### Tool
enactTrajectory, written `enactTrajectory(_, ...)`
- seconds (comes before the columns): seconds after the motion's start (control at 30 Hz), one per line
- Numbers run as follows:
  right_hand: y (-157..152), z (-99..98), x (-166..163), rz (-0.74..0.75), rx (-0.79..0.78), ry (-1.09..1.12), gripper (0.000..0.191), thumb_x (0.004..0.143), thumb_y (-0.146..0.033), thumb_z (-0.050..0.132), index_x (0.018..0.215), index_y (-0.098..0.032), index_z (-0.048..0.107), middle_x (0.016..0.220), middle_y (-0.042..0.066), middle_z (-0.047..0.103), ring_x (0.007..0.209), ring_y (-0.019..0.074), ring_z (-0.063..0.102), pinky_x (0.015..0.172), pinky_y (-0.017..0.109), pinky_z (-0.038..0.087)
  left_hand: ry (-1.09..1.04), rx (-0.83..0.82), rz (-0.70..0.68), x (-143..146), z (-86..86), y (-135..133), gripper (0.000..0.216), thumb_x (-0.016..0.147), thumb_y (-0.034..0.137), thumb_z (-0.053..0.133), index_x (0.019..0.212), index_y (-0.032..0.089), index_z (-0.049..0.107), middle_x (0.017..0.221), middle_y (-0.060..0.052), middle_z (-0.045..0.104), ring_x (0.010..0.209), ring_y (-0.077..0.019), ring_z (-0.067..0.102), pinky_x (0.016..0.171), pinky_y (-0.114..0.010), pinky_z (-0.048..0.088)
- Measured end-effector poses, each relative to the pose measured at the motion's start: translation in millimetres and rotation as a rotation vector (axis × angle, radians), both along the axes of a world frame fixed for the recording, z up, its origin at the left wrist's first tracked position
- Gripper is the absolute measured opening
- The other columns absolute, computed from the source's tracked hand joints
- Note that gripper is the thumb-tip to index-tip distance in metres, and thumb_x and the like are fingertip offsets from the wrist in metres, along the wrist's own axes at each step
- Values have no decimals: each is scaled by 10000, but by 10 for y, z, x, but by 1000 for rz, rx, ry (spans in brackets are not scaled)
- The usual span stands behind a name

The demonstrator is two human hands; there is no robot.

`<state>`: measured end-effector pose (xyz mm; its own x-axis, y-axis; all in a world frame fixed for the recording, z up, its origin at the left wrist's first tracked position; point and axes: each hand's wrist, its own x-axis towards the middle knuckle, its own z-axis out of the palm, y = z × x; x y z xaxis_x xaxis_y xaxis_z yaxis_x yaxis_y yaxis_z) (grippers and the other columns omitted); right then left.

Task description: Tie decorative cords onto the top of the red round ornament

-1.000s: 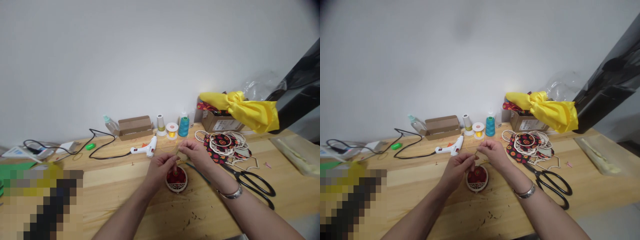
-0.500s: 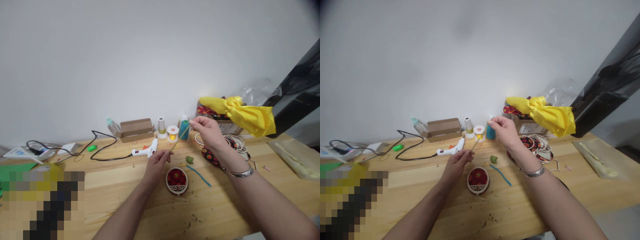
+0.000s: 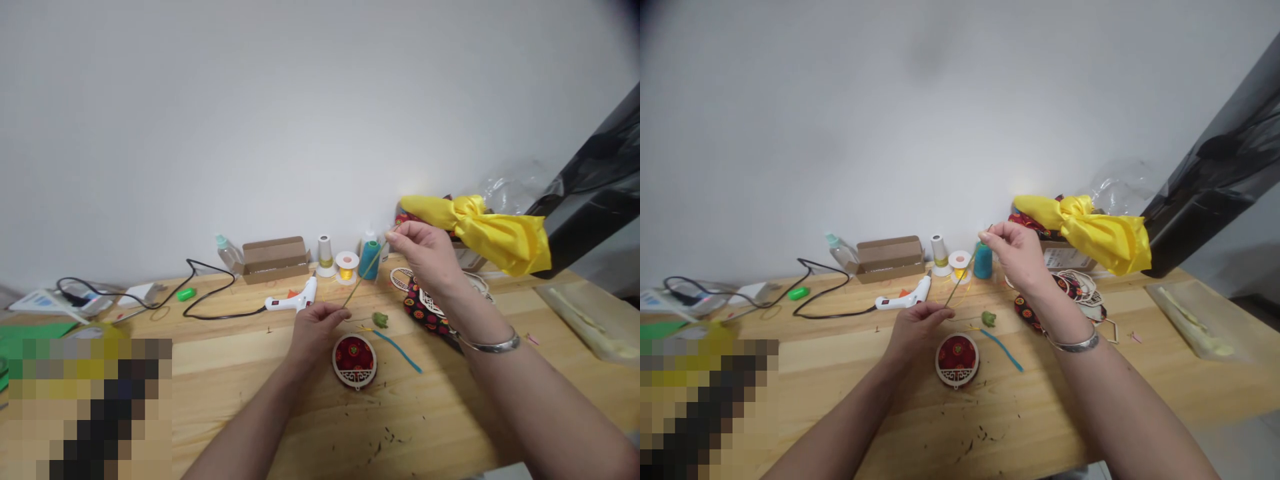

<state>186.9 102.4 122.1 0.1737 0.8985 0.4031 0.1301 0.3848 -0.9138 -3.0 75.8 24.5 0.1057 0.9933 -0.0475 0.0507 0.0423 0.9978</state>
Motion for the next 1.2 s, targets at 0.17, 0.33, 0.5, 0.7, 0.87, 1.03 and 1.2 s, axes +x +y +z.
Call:
enactTrajectory(0.17, 3, 43, 25, 4, 20, 23, 176, 684, -304, 640, 622, -168, 546, 635, -12, 534, 544, 86, 445, 520, 238, 357, 24, 6, -31, 0, 0, -13, 178, 631, 332, 665, 705, 178, 714, 746, -44, 713, 743, -189, 620, 724, -291, 452)
enactTrajectory(0.33, -9, 71, 30, 8, 52, 5, 168, 692, -285, 633, 610, -168, 546, 652, -8, 543, 579, 89, 457, 552, 238, 372, 32, 34, -49, -1, -27, -14, 189, 696, 308, 584, 747, 182, 714, 801, -49, 711, 801, -196, 613, 758, -309, 444)
enactTrajectory(0.5, -32, 95, 1, 35, 30, -15, 163, 690, -295, 628, 624, -168, 549, 652, -6, 542, 577, 92, 455, 557, 245, 376, 18, 36, -65, 13, -56, -23, 191, 702, 276, 563, 775, 175, 707, 825, -56, 704, 807, -192, 602, 730, -298, 445)
enactTrajectory(0.7, -72, 118, -58, 67, 1, -56, 160, 687, -281, 627, 622, -162, 544, 668, -4, 562, 614, 99, 483, 618, 261, 386, 12, 31, -92, 15, -31, -30, 202, 719, 263, 547, 819, 167, 694, 821, -54, 691, 771, -174, 596, 677, -276, 441)
enactTrajectory(0.87, -107, 136, -108, 105, -7, -88, 163, 691, -291, 630, 628, -169, 542, 654, -7, 563, 617, 108, 482, 607, 262, 382, 21, -8, 3, -6, 3, -24, 245, 699, 268, 581, 900, 168, 680, 824, -67, 689, 775, -184, 605, 707, -298, 445)
enactTrajectory(1.03, -131, 124, -196, 145, -2, -119, 152, 707, -287, 620, 636, -166, 562, 636, -8, 561, 600, 104, 474, 602, 267, 379, -1, 129, 27, -29, 5, -16, 257, 718, 275, 583, 949, 198, 666, 1033, -68, 649, 850, -174, 578, 777, -306, 435)
enactTrajectory(1.2, -160, 114, -319, 198, -10, -96, 144, 712, -261, 611, 630, -161, 548, 649, -2, 564, 618, 105, 486, 610, 266, 389, -56, 139, -44, 2, -7, -34, 288, 697, 289, 618, 959, 180, 661, 1035, -69, 634, 769, -149, 565, 678, -265, 444)
